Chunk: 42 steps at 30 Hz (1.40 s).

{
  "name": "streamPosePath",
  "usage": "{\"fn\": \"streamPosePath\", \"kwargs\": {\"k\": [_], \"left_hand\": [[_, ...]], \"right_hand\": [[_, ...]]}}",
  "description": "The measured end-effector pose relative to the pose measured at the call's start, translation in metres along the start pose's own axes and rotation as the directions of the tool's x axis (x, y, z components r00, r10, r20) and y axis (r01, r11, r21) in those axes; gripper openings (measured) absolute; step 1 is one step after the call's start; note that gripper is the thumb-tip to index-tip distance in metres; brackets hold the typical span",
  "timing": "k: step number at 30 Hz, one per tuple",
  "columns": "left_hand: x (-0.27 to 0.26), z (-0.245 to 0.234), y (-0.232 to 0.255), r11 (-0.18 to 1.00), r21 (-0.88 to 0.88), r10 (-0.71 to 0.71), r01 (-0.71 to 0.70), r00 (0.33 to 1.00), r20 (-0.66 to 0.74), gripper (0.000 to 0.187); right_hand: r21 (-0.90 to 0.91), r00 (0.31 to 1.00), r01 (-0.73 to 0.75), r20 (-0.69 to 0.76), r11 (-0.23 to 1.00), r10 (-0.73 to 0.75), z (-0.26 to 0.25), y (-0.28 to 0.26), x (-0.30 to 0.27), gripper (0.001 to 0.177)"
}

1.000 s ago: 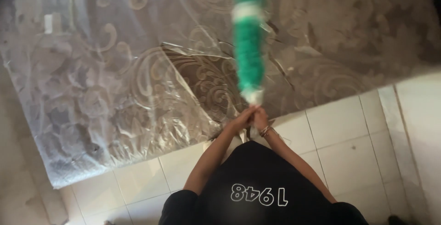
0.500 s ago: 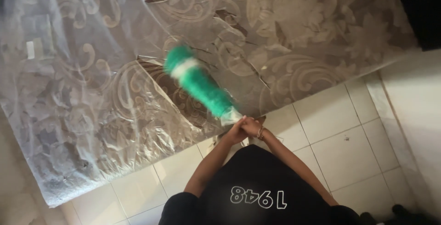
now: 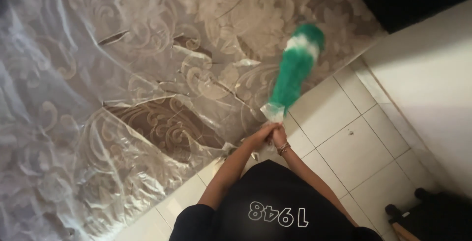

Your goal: Dusting a mattress with a feather duster.

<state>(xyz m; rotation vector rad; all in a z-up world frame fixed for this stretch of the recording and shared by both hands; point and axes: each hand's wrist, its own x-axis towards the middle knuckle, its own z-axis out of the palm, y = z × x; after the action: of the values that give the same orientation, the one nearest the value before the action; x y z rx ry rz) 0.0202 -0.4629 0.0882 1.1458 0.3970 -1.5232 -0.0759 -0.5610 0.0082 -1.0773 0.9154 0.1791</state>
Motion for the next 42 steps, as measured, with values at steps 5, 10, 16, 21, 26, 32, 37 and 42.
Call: {"fn": "streamPosePath", "kwargs": {"k": [5,10,16,21,26,32,37,42], "left_hand": [[0.061,-0.026,-0.063,0.962,-0.274,0.034,0.002,0.992,0.125,0.042],[0.011,-0.017,-0.020,0.915,-0.396,0.029,0.076,0.967,0.252,0.061],[0.067,-0.037,-0.027,0.976,-0.216,0.002,0.033,0.987,0.161,0.059],[0.047,-0.008,0.040,0.977,0.135,0.155,-0.164,0.985,0.075,0.052],[0.076,-0.061,-0.004,0.994,0.070,0.082,-0.082,0.997,-0.001,0.043],[0.039,-0.084,-0.007,0.920,-0.388,0.161,-0.065,0.962,0.220,0.046],[0.058,-0.048,0.049,0.926,-0.355,0.238,-0.126,0.926,0.292,0.057],[0.130,0.001,0.100,0.278,0.438,0.876,-0.855,0.413,0.249,0.081]], "right_hand": [[-0.343,0.989,-0.062,0.104,0.937,0.103,-0.009,-0.006,0.017,0.027],[-0.622,0.986,0.038,0.152,0.782,0.072,-0.002,0.003,0.021,0.022],[-0.555,0.927,0.317,0.009,0.769,-0.375,-0.005,0.028,0.036,0.024],[0.079,0.982,0.082,-0.177,0.993,-0.066,0.025,-0.072,0.015,0.042],[0.035,0.999,-0.005,-0.036,0.999,0.007,0.022,0.010,0.079,0.042],[-0.305,0.939,-0.138,0.261,0.942,0.222,0.035,0.015,0.076,0.029],[-0.604,0.959,0.236,0.271,0.761,-0.082,-0.002,-0.016,0.129,0.021],[-0.332,0.943,0.327,0.175,0.885,-0.283,-0.050,-0.087,0.186,0.032]]}}
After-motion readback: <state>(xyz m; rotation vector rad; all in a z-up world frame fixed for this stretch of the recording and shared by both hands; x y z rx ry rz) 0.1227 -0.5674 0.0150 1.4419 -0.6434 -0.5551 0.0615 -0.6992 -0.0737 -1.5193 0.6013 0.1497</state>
